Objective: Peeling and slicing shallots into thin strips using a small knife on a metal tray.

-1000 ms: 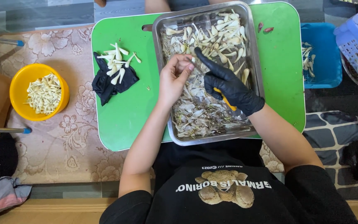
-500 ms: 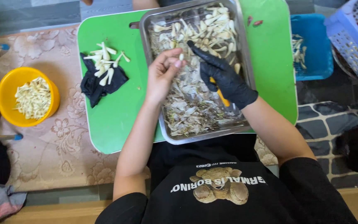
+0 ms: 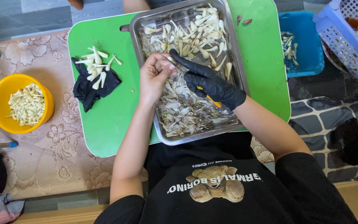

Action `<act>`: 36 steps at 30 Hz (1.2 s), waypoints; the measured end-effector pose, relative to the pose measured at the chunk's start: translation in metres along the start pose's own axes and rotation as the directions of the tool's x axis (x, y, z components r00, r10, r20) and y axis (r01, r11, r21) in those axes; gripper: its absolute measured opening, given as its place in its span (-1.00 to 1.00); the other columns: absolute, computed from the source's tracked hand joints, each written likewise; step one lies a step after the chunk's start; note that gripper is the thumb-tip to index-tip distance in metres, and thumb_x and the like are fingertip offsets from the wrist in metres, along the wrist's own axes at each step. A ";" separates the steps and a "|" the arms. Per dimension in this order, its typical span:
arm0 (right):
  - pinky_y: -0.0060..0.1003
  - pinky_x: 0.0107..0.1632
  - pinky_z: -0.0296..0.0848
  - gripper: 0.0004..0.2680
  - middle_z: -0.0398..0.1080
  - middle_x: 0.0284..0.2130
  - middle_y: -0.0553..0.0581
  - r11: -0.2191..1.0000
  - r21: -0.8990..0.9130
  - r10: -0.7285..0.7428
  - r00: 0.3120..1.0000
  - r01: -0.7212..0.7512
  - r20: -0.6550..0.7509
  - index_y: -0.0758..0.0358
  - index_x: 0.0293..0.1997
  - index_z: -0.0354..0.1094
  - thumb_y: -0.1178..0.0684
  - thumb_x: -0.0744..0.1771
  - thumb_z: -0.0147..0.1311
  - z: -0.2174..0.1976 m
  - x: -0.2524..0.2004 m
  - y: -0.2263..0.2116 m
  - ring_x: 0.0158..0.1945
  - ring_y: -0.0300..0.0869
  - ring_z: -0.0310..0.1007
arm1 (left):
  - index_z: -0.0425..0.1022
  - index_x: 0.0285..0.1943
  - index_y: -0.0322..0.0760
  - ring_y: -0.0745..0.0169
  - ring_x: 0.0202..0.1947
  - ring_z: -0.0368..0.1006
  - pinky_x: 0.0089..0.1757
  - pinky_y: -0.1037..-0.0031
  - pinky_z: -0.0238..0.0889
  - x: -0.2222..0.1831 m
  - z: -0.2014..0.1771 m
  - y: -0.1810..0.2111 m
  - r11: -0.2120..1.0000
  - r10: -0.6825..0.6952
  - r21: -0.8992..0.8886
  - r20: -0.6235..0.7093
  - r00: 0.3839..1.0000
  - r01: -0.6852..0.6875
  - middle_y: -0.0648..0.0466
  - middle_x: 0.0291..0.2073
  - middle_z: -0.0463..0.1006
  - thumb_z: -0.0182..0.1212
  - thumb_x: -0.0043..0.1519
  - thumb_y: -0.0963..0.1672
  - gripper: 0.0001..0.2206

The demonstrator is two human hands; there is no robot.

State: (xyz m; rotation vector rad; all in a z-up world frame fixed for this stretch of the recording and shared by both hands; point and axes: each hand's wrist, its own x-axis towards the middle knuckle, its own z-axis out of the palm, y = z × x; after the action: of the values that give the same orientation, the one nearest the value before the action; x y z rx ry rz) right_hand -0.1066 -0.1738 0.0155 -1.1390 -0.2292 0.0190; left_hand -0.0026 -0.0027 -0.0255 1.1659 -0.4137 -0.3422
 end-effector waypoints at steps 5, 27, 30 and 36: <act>-0.53 -0.69 0.09 -0.64 0.27 -0.69 0.22 0.998 -0.058 -0.004 1.000 0.003 -0.027 0.35 0.45 0.11 0.21 0.42 -0.11 -0.004 -0.001 0.001 -0.75 -0.22 0.17 | 0.46 0.04 -0.42 0.29 -0.28 0.63 -0.21 0.47 0.62 -0.003 0.000 0.001 0.999 -0.030 -0.044 -0.020 0.999 0.029 -0.10 -0.27 0.64 0.25 0.29 -0.27 -0.83; -0.56 -0.65 0.15 -0.63 0.27 -0.63 0.23 0.999 -0.046 0.018 1.000 -0.019 -0.021 0.41 0.46 0.03 0.24 0.43 -0.13 0.007 0.003 -0.007 -0.73 -0.21 0.21 | 0.51 0.09 -0.43 0.25 -0.27 0.66 -0.20 0.49 0.64 -0.002 0.000 0.007 0.996 -0.043 -0.079 -0.027 0.999 0.041 -0.10 -0.24 0.64 0.24 0.33 -0.21 -0.81; -0.57 -0.66 0.15 -0.64 0.28 -0.64 0.22 1.000 -0.009 0.025 0.999 -0.026 -0.042 0.42 0.44 0.05 0.24 0.43 -0.13 0.007 0.002 -0.006 -0.74 -0.22 0.20 | 0.51 0.08 -0.43 0.26 -0.25 0.66 -0.18 0.51 0.63 -0.004 0.002 0.009 0.994 -0.060 -0.095 -0.030 0.998 0.056 -0.10 -0.25 0.65 0.25 0.33 -0.21 -0.82; -0.54 -0.67 0.17 -0.67 0.27 -0.64 0.29 0.998 0.033 0.048 0.996 -0.046 -0.072 0.42 0.41 0.10 0.23 0.43 -0.13 0.003 0.002 -0.008 -0.75 -0.16 0.25 | 0.53 0.07 -0.42 0.26 -0.24 0.66 -0.16 0.48 0.62 -0.003 0.005 0.014 0.994 -0.073 -0.082 -0.019 0.997 0.071 -0.10 -0.24 0.66 0.23 0.34 -0.22 -0.83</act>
State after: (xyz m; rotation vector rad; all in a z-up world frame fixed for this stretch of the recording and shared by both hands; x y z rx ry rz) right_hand -0.1058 -0.1742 0.0240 -1.1113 -0.1366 0.0228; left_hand -0.0065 -0.0004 -0.0110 1.1062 -0.3368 -0.4050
